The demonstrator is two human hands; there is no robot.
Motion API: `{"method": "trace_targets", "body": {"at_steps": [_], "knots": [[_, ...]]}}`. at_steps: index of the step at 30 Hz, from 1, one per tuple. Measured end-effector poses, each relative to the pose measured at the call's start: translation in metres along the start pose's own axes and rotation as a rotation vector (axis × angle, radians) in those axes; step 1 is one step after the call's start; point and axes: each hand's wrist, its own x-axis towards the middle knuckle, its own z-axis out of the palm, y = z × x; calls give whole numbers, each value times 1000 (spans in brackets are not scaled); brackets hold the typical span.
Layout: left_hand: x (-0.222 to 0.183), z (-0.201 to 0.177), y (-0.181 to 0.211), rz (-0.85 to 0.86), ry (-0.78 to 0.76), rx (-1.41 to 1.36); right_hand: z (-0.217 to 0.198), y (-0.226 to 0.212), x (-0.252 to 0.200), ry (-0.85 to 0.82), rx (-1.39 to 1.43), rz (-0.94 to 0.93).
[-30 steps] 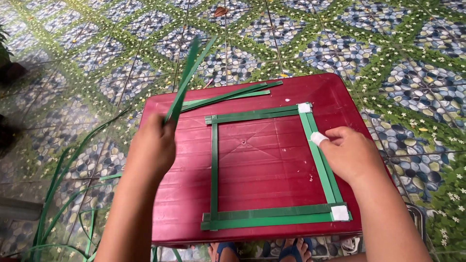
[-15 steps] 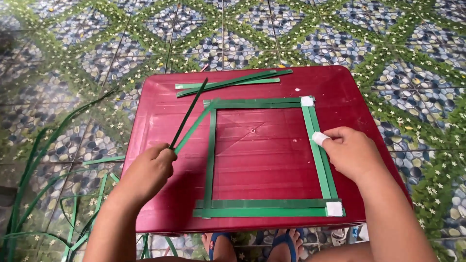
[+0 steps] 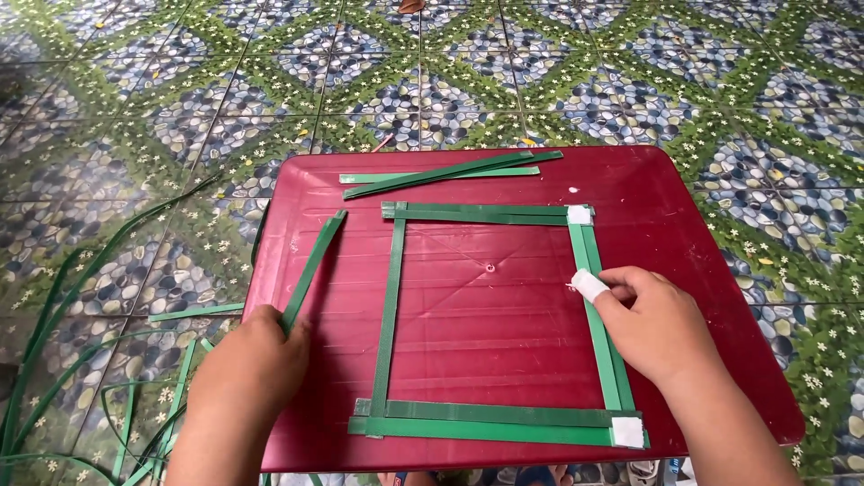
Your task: Assembling a rectangular frame, likely for a sleeping bag, by taping together green plastic strips on a small table.
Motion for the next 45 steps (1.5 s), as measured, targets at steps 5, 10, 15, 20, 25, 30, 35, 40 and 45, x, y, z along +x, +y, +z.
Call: {"method": "trace_targets", "body": {"at_steps": [5,10,15,20,25,30,35,40,45], "knots": [[2,11,-2,-1,91,28,-2,2,0,-9,26,16],[0,34,6,352,491,6,-10,3,0,-7,82,66],[-52,67,51,1061,230,-153,-10,8,4,16,134,60],[-83,129,68,1309,223,218,-13,21,13,90,173,8],[-99,129,74,1403,-44,292,-30,24,8,102,393,32],[-127,96,74,1489,832,-88,-37,47,32,284,870,-38],[-153,16,43,1175,823,-328,-43,64,41,376,1092,-62],[-171,-30,29,613,865,-786,-47,66,43,393,1153,-96],[-105,26,38,205,474,-1805,-47,69,52,186,1110,4]]}}
